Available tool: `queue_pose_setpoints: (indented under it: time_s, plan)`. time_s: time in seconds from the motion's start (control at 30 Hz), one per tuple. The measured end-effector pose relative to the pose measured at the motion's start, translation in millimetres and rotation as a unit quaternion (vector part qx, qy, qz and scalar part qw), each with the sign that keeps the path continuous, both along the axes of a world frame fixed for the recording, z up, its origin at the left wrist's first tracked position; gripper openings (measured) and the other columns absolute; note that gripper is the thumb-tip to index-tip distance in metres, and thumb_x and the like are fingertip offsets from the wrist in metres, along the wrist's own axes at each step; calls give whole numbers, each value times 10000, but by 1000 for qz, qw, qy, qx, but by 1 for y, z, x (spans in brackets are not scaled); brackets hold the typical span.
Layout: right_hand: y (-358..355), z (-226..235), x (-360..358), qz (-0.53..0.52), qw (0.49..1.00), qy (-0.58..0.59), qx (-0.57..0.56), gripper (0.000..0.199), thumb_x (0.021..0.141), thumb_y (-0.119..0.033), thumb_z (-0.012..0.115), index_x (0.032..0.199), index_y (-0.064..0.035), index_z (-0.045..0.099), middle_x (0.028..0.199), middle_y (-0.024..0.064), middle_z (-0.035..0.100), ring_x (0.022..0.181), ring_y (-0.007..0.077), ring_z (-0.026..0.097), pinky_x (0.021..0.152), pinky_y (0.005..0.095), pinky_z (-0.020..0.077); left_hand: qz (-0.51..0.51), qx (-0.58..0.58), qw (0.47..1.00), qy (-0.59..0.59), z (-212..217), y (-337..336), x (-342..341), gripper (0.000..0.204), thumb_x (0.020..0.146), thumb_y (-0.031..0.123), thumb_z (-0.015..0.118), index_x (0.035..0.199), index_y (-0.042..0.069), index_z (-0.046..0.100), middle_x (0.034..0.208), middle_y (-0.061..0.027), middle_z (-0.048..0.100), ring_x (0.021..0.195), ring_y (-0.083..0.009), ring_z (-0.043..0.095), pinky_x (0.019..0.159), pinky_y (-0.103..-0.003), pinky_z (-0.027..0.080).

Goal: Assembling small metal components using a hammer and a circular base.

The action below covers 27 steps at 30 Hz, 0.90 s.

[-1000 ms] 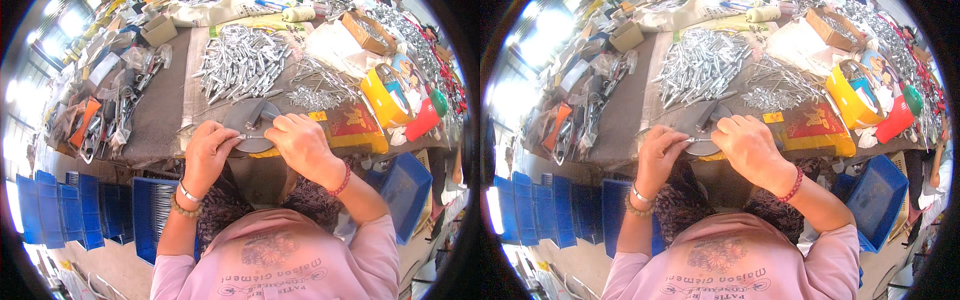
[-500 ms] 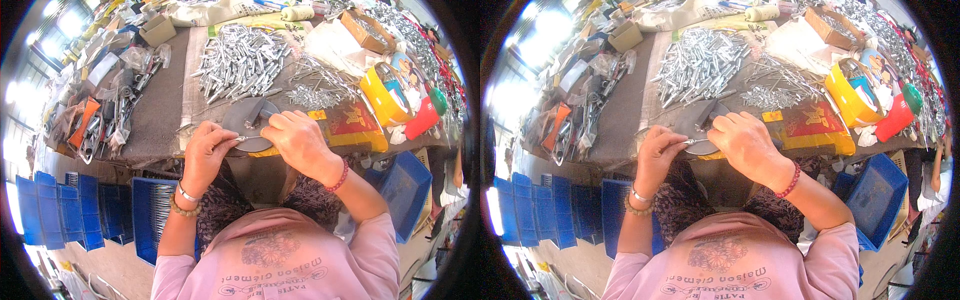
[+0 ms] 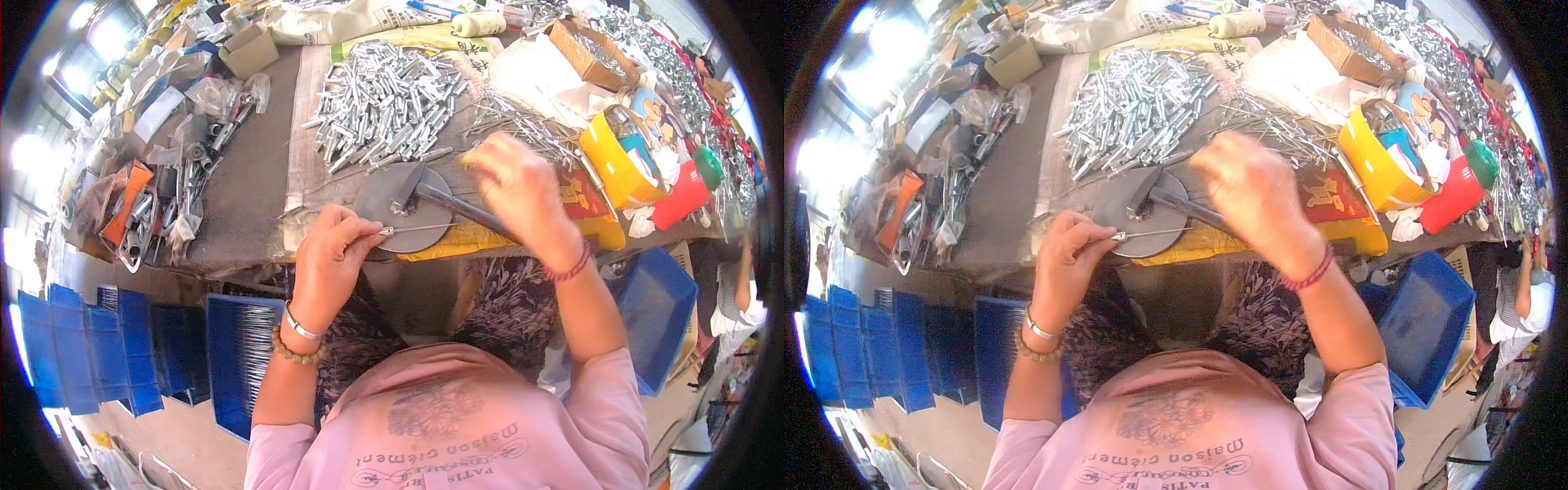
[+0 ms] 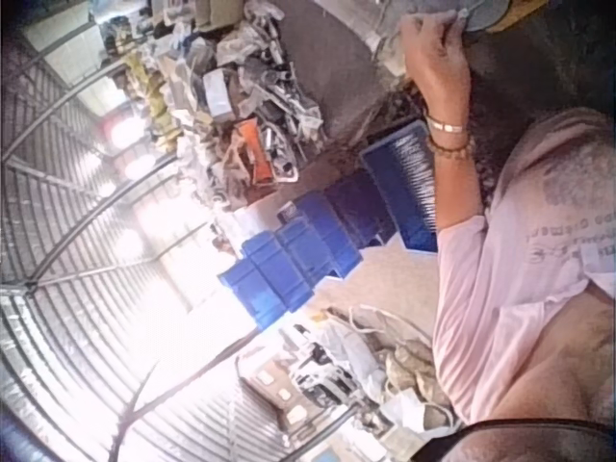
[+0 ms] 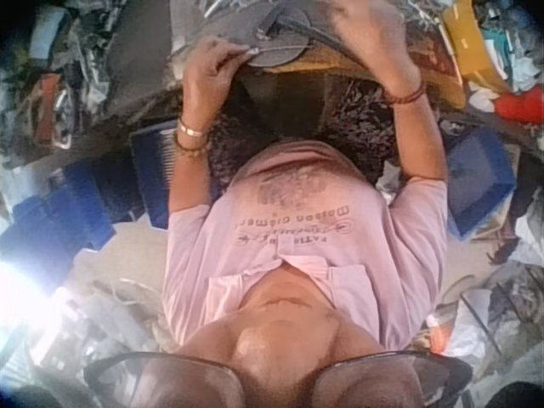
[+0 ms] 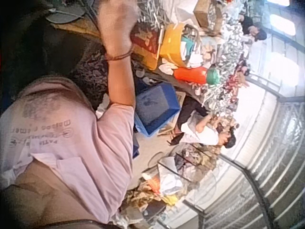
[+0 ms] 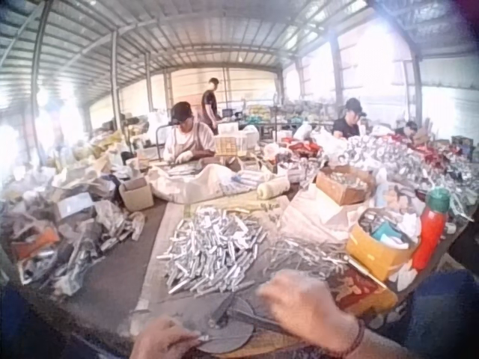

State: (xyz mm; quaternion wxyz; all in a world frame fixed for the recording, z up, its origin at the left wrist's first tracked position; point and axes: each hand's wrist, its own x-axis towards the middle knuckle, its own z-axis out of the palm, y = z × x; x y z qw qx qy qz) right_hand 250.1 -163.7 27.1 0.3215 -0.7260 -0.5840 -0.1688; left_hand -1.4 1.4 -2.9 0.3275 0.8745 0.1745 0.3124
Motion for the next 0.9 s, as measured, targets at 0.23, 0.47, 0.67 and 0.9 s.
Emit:
queue_pose_setpoints:
  time_s: [0.23,0.47,0.67,0.9]
  plan:
    - [0,-4,21,-55,992,13,-115,79,910,-116,761,970,-74,793,979,112,684,1004,343,730,880,474,599,-4,42,999,-13,0,1,2,167,880,45,878,1034,69,816,946,-91,675,843,-294,692,738,-377,550]
    - [16,-12,28,-36,989,-45,-134,86,899,-125,754,956,-61,767,993,114,687,1015,341,728,888,473,599,-7,23,1000,-8,1,0,1,188,861,-17,863,1036,35,818,956,-99,674,909,-273,676,795,-356,537]
    - [16,7,-10,82,990,79,-80,93,895,-121,738,963,-58,744,981,124,701,986,358,728,867,481,597,0,35,999,1,0,0,0,176,871,-3,853,1037,38,812,964,-106,679,923,-295,683,809,-370,545]
    - [28,2,-56,179,974,118,-73,61,938,-96,699,971,-58,732,962,133,682,954,378,716,821,481,588,-7,55,998,-3,-2,2,1,159,875,18,855,1025,39,805,954,-104,680,912,-307,684,798,-387,546]
